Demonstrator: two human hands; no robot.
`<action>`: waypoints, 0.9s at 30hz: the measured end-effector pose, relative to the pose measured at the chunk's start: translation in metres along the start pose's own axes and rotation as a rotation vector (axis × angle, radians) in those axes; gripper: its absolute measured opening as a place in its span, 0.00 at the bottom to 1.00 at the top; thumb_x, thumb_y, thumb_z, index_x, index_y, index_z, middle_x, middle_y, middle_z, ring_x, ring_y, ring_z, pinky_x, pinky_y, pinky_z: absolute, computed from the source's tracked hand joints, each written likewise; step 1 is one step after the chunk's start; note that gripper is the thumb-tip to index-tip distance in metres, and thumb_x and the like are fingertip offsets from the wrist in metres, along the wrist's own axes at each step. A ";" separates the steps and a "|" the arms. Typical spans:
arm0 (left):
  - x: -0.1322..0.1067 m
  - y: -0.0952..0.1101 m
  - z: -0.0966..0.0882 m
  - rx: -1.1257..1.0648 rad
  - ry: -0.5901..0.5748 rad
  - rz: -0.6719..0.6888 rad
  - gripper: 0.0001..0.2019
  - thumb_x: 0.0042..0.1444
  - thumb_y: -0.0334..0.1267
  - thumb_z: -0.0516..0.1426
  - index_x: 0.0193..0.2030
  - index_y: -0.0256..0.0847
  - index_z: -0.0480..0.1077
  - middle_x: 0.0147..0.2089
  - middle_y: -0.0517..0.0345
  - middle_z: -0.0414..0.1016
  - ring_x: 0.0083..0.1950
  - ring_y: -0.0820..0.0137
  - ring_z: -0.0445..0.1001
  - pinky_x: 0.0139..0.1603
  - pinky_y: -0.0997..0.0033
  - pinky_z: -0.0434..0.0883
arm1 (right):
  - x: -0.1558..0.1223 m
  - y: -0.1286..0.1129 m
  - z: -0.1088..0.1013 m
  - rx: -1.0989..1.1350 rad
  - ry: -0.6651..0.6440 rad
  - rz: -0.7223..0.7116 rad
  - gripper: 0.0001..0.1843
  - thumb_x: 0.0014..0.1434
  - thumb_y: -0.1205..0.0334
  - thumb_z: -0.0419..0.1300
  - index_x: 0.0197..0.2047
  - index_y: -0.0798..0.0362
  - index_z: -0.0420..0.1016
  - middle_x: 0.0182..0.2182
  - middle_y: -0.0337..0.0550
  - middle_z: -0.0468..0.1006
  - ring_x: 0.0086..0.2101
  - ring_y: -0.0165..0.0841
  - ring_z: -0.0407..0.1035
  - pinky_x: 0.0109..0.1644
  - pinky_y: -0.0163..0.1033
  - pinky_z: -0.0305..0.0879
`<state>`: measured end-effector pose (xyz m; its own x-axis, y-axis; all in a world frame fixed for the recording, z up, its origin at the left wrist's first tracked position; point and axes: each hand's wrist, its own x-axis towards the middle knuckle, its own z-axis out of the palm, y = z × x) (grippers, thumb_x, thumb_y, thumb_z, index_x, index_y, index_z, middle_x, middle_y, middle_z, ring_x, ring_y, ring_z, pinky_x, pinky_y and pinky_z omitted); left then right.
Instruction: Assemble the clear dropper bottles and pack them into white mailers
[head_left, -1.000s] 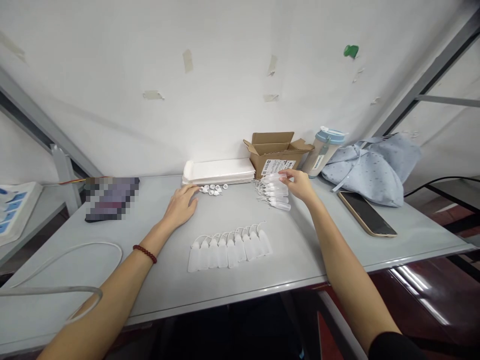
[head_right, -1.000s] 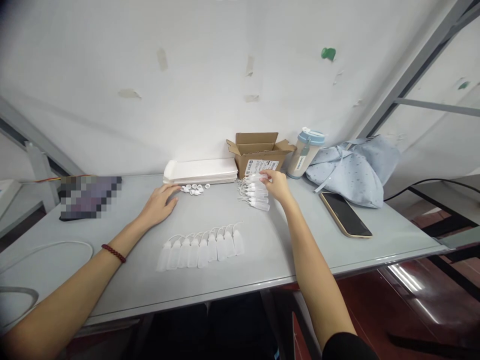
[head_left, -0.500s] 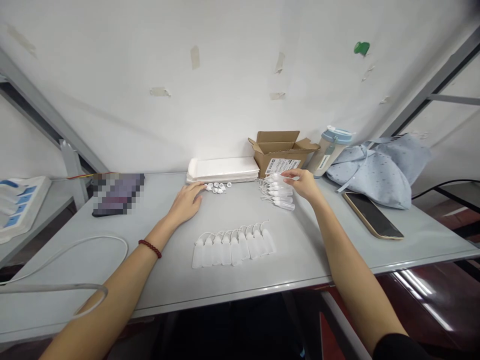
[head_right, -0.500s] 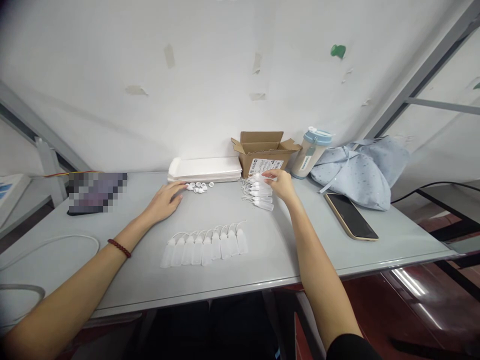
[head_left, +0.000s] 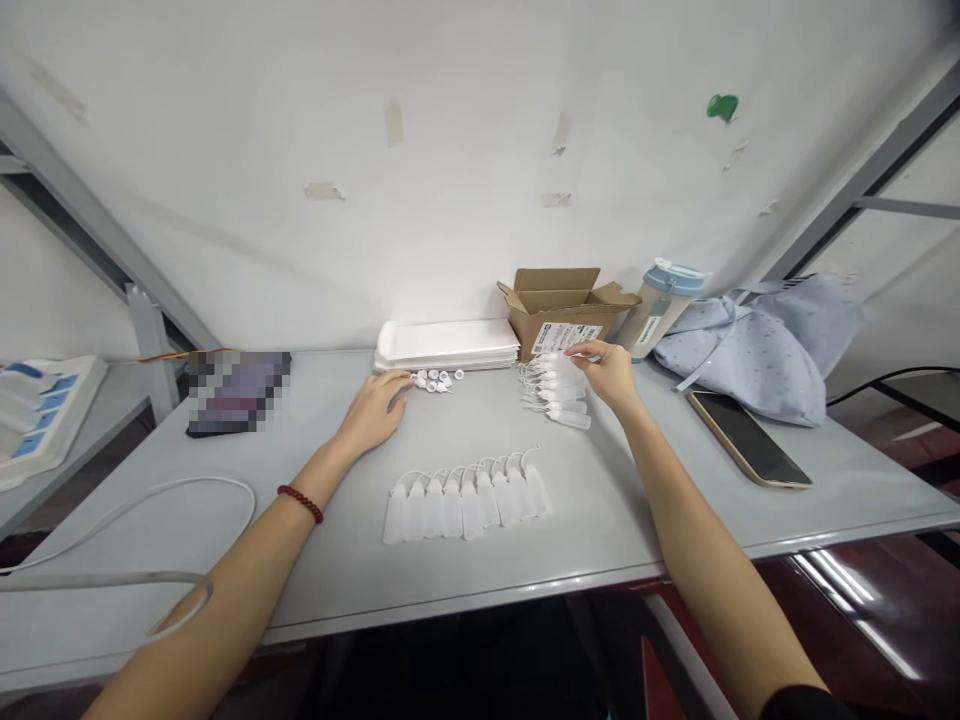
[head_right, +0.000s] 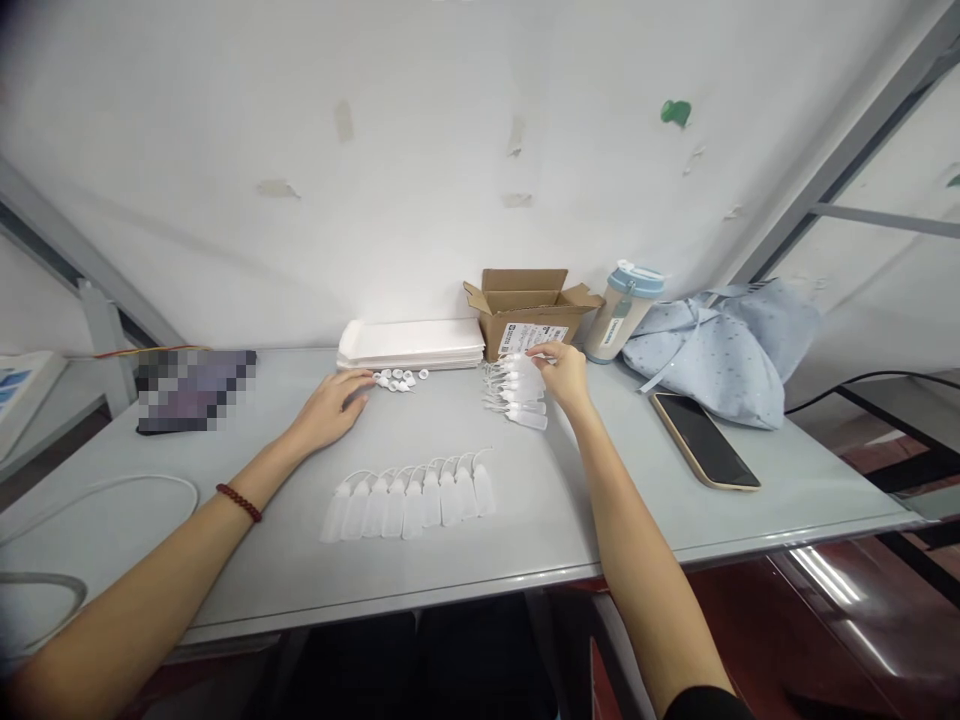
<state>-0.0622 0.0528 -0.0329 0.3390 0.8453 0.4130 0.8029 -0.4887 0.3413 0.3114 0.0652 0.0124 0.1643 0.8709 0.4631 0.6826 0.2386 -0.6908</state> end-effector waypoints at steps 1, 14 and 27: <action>0.000 0.001 0.000 0.002 0.005 -0.002 0.19 0.55 0.34 0.48 0.53 0.39 0.69 0.59 0.50 0.68 0.57 0.57 0.65 0.59 0.50 0.63 | -0.001 -0.004 -0.001 0.004 0.011 0.010 0.10 0.46 0.66 0.56 0.29 0.53 0.79 0.35 0.45 0.81 0.37 0.39 0.72 0.44 0.43 0.65; 0.001 0.011 0.000 0.011 -0.038 0.018 0.21 0.56 0.31 0.47 0.57 0.41 0.67 0.60 0.52 0.66 0.58 0.57 0.63 0.59 0.51 0.62 | -0.039 -0.085 -0.035 0.207 -1.188 -0.008 0.10 0.52 0.56 0.61 0.33 0.54 0.78 0.25 0.40 0.77 0.29 0.32 0.71 0.35 0.35 0.65; 0.000 0.012 0.000 0.005 0.047 -0.044 0.17 0.56 0.34 0.49 0.50 0.38 0.70 0.52 0.48 0.66 0.53 0.58 0.65 0.58 0.53 0.64 | -0.047 -0.085 -0.020 0.056 -1.618 0.075 0.16 0.56 0.56 0.58 0.44 0.56 0.78 0.28 0.43 0.79 0.26 0.30 0.73 0.29 0.32 0.64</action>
<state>-0.0523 0.0470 -0.0287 0.2803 0.8547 0.4370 0.8189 -0.4505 0.3557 0.2597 -0.0046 0.0609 -0.7122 0.3892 -0.5842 0.6769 0.1600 -0.7185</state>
